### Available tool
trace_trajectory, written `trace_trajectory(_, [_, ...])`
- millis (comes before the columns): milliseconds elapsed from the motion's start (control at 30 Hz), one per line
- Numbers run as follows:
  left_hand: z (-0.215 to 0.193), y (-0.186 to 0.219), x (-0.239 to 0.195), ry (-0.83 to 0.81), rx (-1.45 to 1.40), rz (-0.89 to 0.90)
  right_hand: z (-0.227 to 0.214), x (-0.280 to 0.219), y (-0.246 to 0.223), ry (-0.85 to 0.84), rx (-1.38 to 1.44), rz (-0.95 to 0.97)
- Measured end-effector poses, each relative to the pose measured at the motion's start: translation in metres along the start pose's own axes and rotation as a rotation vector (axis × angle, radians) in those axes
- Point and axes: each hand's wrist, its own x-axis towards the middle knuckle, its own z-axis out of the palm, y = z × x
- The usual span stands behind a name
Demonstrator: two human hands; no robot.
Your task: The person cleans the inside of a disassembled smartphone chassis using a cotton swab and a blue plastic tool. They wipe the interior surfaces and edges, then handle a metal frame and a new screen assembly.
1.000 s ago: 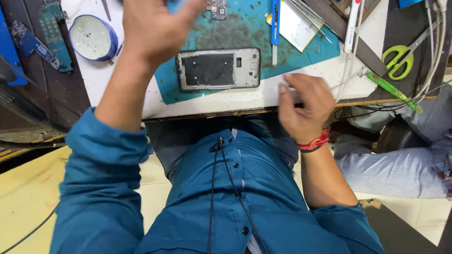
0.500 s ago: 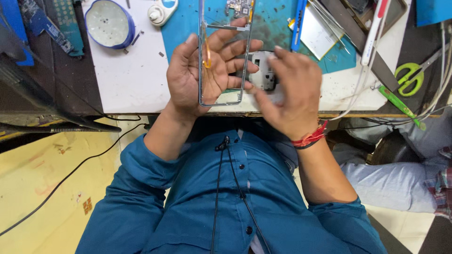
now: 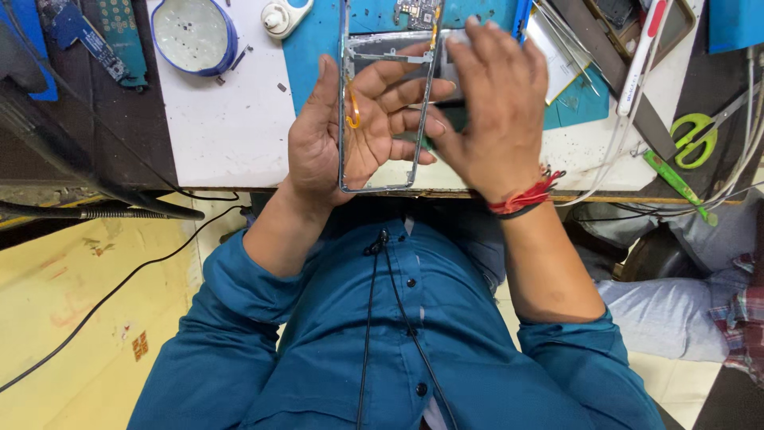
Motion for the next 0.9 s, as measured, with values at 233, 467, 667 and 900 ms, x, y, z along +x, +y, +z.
trace_trajectory(233, [-0.003,-0.001,-0.004,-0.014,0.040,-0.080,-0.022,0.021,-0.006,0.303,0.595,0.147])
trace_trajectory(467, [-0.004,-0.009,0.000,-0.046,0.033,-0.157,-0.025,0.055,-0.010,0.191,0.665,-0.047])
trace_trajectory(667, [-0.010,-0.009,0.000,-0.071,0.040,-0.143,-0.013,0.068,-0.008,0.142,0.756,-0.034])
trace_trajectory(900, [-0.010,-0.006,0.002,-0.047,0.049,-0.145,-0.006,0.067,0.000,0.046,0.927,0.105])
